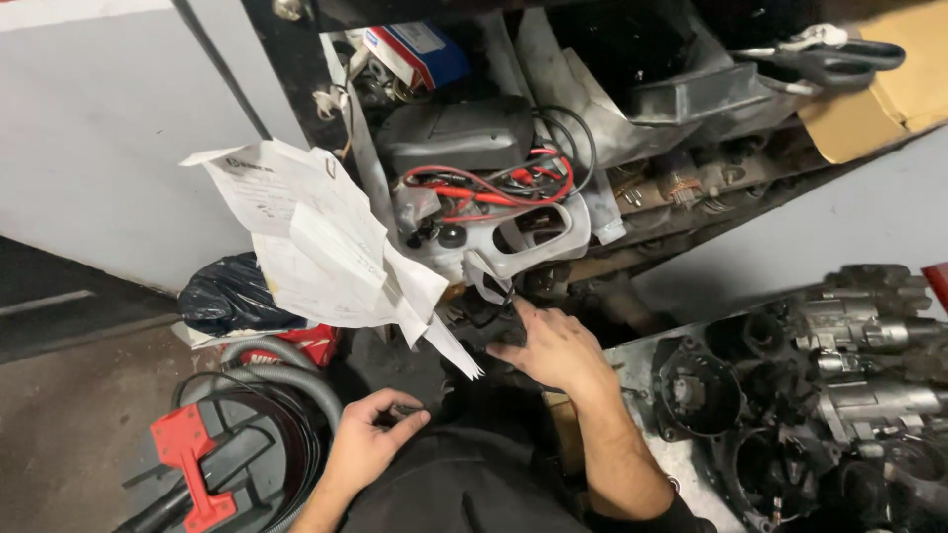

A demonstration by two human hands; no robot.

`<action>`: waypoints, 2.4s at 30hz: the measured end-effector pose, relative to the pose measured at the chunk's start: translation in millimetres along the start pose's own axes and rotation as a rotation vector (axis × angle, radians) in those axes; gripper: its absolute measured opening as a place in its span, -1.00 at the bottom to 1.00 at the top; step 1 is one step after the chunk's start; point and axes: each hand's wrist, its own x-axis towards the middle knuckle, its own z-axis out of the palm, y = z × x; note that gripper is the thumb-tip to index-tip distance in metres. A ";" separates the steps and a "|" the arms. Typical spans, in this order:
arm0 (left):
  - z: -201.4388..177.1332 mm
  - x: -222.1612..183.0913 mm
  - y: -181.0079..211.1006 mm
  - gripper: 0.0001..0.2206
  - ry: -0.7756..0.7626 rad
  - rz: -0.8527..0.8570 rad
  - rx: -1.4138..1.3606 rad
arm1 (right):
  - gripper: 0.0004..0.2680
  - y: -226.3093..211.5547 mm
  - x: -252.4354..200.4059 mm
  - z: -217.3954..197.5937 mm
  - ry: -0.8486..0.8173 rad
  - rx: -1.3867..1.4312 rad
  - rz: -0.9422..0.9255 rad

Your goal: The person is cleaning and servicing an alternator rotor shaft using a bench vise and an abrasive strip.

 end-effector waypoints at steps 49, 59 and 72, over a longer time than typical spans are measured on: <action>36.5 -99.6 -58.0 -0.65 -0.251 -0.194 -0.371 | -0.71 9.3 -182.6 191.5 0.044 1.469 0.145; 47.5 -89.0 -83.3 -0.71 -0.350 -0.168 -0.320 | -0.75 25.0 -185.1 208.0 0.111 1.568 0.243; 64.2 -31.6 -138.6 -0.13 -0.598 -0.263 -0.344 | -0.90 72.2 -135.3 227.5 0.140 2.023 0.480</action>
